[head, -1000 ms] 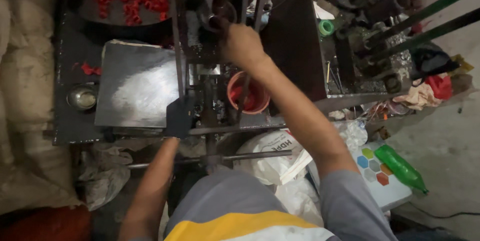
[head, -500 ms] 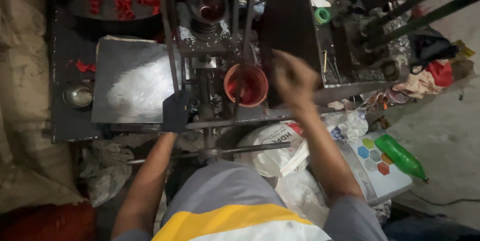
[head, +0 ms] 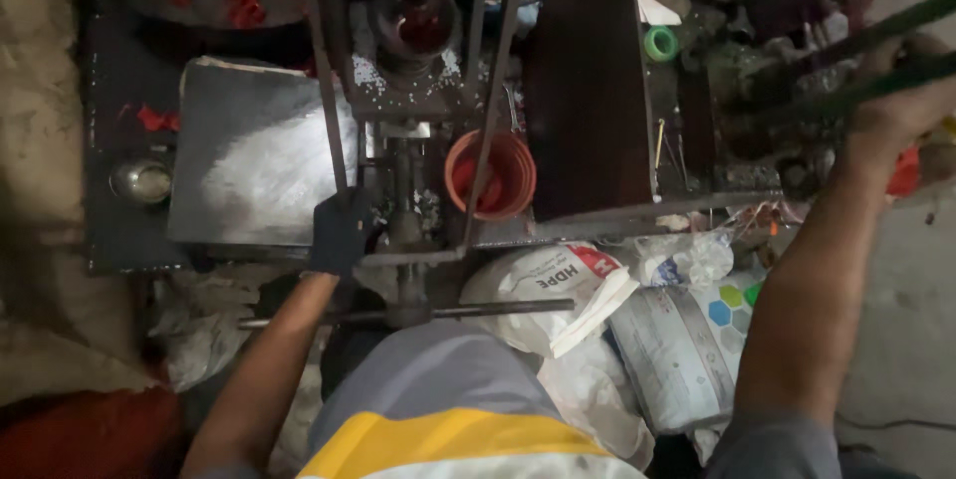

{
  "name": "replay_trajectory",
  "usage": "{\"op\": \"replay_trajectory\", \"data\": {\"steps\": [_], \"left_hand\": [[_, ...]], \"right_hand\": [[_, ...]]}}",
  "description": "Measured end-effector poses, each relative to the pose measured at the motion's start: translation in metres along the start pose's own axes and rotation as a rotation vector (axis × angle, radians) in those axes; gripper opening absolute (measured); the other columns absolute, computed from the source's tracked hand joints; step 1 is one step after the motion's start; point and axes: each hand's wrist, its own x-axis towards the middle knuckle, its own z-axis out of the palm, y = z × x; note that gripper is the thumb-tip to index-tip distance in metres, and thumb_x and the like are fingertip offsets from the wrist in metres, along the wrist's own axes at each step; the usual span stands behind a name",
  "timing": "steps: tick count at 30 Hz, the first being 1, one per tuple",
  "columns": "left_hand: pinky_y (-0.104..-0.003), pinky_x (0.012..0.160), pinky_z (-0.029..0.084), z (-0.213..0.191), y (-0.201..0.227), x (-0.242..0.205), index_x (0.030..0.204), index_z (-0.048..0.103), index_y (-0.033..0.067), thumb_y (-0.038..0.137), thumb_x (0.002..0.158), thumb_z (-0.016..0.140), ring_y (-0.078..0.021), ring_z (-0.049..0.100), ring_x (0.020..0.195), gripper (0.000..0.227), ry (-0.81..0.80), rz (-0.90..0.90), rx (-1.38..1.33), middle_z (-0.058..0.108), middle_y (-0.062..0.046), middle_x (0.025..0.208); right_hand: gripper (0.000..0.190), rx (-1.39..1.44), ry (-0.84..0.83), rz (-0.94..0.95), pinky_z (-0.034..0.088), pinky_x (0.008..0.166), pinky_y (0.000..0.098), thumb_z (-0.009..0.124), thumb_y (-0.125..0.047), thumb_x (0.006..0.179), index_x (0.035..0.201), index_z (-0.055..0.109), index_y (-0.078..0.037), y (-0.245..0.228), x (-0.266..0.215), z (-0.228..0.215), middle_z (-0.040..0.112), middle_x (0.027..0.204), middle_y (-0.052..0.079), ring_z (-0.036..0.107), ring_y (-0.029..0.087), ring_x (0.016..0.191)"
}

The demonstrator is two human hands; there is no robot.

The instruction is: The person operates a manual press machine in a workshop. They place a white rectangular object into the press, activate the machine using a lever, and remove the processed object. This cycle is repeated multiple times.

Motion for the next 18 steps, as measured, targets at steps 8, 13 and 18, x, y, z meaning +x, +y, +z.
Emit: {"op": "replay_trajectory", "data": {"steps": [8, 13, 18], "left_hand": [[-0.030, 0.048, 0.036, -0.001, 0.018, -0.003, 0.080, 0.066, 0.0024, 0.029, 0.101, 0.062, -0.0058, 0.047, 0.056, 0.034, -0.014, -0.238, -0.408, 0.053, 0.005, 0.060], [-0.030, 0.045, 0.031, 0.002, 0.016, -0.003, 0.076, 0.064, 0.0028, 0.029, 0.102, 0.063, -0.0051, 0.042, 0.051, 0.037, -0.024, -0.297, -0.419, 0.048, 0.006, 0.057], [-0.028, 0.044, 0.029, -0.003, 0.024, -0.003, 0.075, 0.063, 0.0037, 0.030, 0.102, 0.065, -0.0041, 0.040, 0.050, 0.037, -0.021, -0.291, -0.425, 0.046, 0.007, 0.057]], "right_hand": [[0.016, 0.031, 0.206, 0.014, 0.053, 0.068, 0.0344, 0.062, -0.003, 0.106, 0.094, 0.067, 0.007, 0.025, -0.027, 0.016, 0.069, 0.086, 0.011, 0.064, 0.018, 0.077], [0.026, -0.219, 0.142, 0.136, 0.048, 0.057, 0.0334, 0.058, -0.008, 0.112, 0.090, 0.068, 0.002, 0.055, -0.033, 0.019, 0.075, 0.083, 0.005, 0.063, 0.013, 0.068], [0.022, -0.338, 0.150, 0.203, 0.046, 0.059, 0.0343, 0.056, -0.012, 0.114, 0.096, 0.066, -0.001, 0.061, -0.039, 0.020, 0.072, 0.088, 0.005, 0.061, 0.014, 0.072]]}}
